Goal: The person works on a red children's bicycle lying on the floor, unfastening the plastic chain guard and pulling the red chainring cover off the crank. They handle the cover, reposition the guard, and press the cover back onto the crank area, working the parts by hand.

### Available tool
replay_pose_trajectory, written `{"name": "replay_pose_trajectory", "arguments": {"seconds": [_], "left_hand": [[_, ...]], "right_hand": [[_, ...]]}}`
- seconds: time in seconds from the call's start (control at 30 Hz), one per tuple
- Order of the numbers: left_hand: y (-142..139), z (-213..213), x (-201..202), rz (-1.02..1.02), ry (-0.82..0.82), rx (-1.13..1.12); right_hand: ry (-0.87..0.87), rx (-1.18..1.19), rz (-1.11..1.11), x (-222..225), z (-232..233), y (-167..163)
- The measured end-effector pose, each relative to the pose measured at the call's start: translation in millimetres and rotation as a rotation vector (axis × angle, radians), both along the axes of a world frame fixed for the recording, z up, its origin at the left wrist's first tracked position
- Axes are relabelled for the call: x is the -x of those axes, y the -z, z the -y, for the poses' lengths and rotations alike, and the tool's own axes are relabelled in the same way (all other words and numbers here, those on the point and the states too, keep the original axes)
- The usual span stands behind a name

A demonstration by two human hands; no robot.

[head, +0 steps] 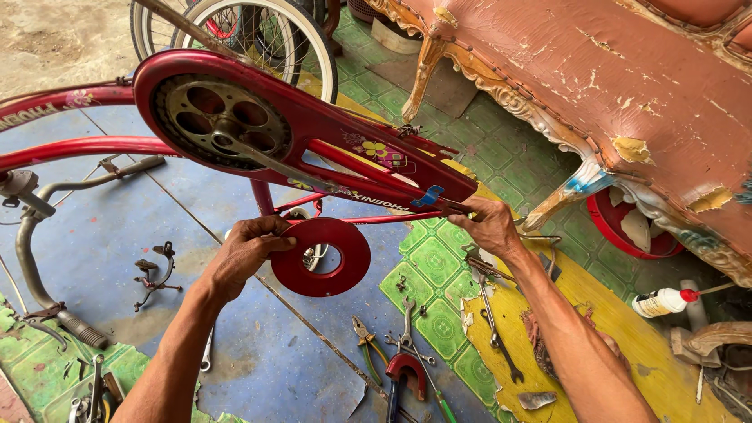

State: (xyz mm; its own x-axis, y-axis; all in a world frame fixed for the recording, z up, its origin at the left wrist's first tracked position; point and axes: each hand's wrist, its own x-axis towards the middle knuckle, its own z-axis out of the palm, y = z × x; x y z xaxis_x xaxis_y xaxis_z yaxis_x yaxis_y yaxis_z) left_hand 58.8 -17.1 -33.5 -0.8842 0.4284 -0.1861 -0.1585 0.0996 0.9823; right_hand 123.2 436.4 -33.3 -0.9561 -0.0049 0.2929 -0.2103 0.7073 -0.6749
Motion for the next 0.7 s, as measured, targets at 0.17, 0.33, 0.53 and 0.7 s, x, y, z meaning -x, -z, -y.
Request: {"name": "replay_pose_trajectory", "arguments": {"seconds": [0.17,0.33,0.53,0.7], "left_hand": [[5.4,0.8,0.2,0.036,-0.003,0.0],[1.6,-4.3,-3.4,0.007,0.003,0.014],[-11.7,-4.8,-9.4,-0.021,0.032,0.048],[-19.1,-3.1,-12.2,-0.019,0.043,0.082]], "right_hand": [[0.034,0.265,-0.055,1.0,-13.8,4.9],[0.073,0.901,0.031,1.4,-11.7,9.0],[-0.113,1.477,0.127,9.8,-4.3,15.8],[-0.197,1.418,0.16,12.5,-17.9,25.5]]}}
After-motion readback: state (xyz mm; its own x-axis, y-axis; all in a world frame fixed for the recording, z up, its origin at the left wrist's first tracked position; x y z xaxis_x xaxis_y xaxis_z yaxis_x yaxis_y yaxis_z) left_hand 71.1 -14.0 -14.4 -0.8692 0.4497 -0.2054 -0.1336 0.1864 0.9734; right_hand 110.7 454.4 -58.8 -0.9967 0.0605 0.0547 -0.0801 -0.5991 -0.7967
